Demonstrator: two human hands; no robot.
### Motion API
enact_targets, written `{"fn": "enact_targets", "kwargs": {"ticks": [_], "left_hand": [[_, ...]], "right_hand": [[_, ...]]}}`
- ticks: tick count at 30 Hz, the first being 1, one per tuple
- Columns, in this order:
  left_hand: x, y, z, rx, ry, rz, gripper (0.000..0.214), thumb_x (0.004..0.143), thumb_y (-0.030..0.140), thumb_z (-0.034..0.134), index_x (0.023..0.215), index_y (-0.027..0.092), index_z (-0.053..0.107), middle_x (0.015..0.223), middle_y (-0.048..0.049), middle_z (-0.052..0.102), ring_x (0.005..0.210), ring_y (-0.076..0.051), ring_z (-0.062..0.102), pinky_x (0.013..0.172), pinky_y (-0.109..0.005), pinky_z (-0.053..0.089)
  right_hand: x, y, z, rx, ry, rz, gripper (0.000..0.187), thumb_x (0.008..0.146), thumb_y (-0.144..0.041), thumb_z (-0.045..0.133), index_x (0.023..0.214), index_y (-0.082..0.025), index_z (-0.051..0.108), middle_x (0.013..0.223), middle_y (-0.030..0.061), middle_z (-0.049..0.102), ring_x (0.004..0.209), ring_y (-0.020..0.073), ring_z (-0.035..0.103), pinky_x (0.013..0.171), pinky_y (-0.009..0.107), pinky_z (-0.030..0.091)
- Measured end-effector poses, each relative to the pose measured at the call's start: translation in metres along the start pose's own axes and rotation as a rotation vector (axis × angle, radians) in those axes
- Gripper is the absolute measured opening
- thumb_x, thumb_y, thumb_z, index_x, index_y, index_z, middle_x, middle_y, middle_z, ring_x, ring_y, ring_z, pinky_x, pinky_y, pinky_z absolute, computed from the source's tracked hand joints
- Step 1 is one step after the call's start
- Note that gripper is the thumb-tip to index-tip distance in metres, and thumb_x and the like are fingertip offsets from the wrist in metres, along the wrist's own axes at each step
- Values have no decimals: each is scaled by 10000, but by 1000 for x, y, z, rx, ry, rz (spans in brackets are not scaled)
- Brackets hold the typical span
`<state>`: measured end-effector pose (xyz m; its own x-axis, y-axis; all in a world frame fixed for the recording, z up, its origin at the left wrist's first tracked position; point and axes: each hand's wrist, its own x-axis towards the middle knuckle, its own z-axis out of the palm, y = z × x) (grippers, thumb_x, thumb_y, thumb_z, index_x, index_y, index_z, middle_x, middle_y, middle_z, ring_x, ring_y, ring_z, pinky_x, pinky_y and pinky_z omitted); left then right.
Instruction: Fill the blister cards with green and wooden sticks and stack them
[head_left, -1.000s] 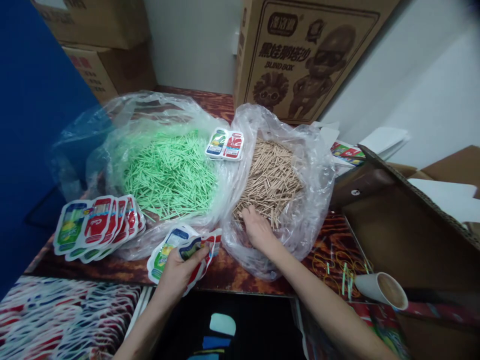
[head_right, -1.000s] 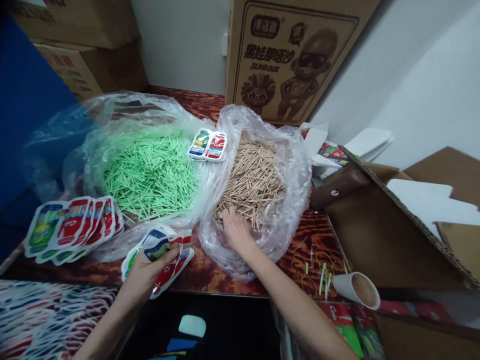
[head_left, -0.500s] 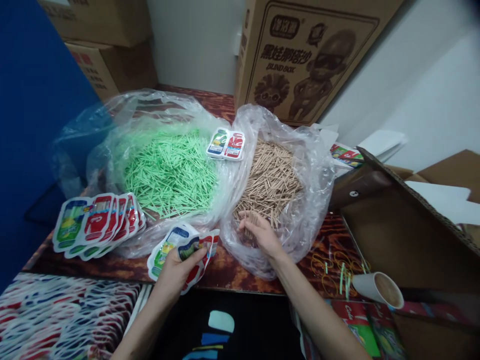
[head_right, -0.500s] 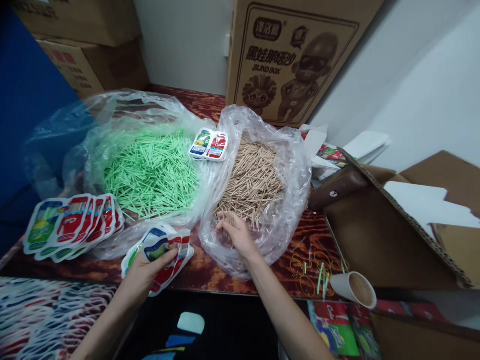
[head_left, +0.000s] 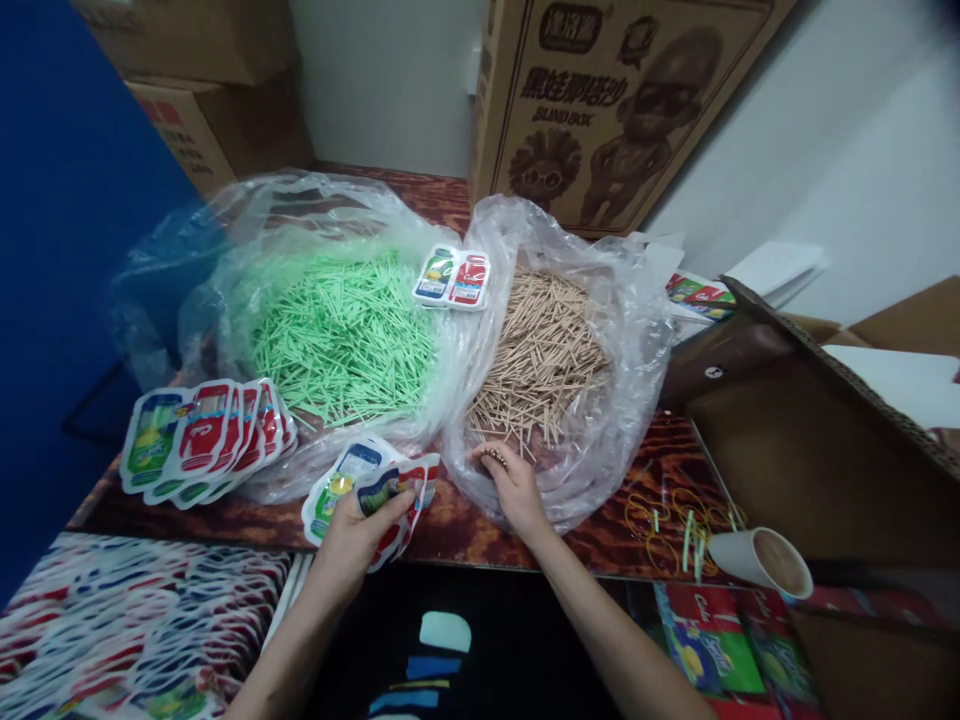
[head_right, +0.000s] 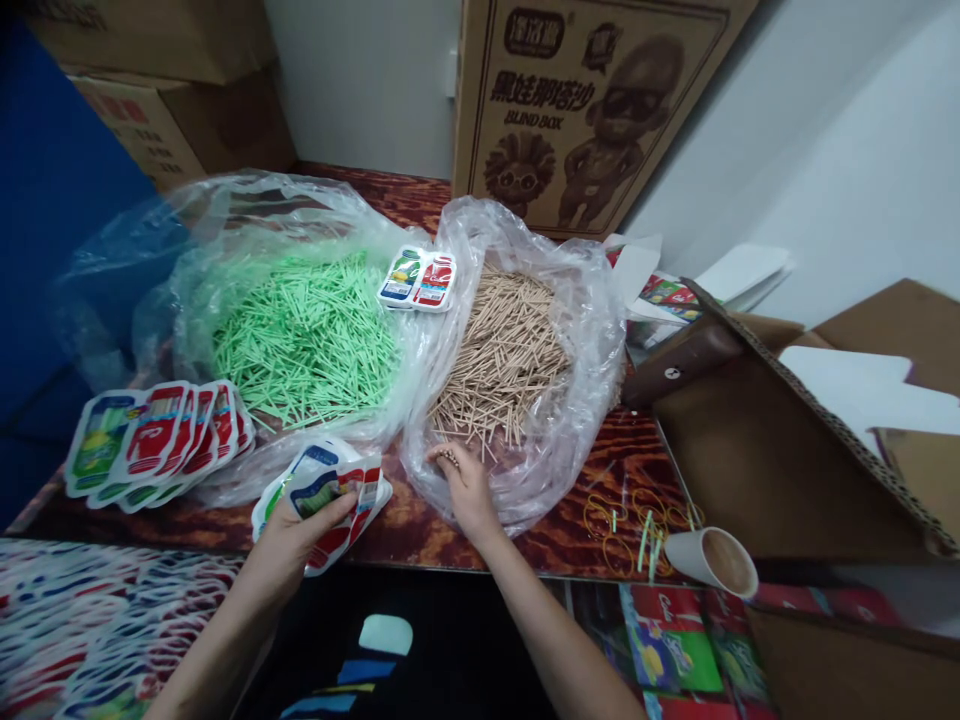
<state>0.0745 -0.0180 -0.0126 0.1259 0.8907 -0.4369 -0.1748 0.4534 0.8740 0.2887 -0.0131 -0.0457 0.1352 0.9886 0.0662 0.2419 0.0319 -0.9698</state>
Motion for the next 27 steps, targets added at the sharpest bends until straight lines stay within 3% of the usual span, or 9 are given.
{"fn": "enact_targets", "kwargs": {"ticks": [9, 27], "left_hand": [[2, -1, 1, 31, 9, 3, 283, 651, 324, 792, 862, 145, 730, 808, -47, 750, 750, -212, 681, 756, -311, 521], [-6, 17, 17, 1, 11, -14, 276, 598, 301, 814, 822, 158, 739, 786, -41, 752, 734, -206, 679, 733, -284, 515]], "right_hand": [[0, 3, 0, 30, -26, -8, 172, 883, -236, 483, 852, -197, 647, 851, 36, 680, 845, 184, 620, 790, 297, 470], [-6, 6, 2, -79, -46, -106, 188, 913, -221, 449, 886, -212, 635, 869, 44, 669, 869, 191, 614, 801, 309, 468]]}}
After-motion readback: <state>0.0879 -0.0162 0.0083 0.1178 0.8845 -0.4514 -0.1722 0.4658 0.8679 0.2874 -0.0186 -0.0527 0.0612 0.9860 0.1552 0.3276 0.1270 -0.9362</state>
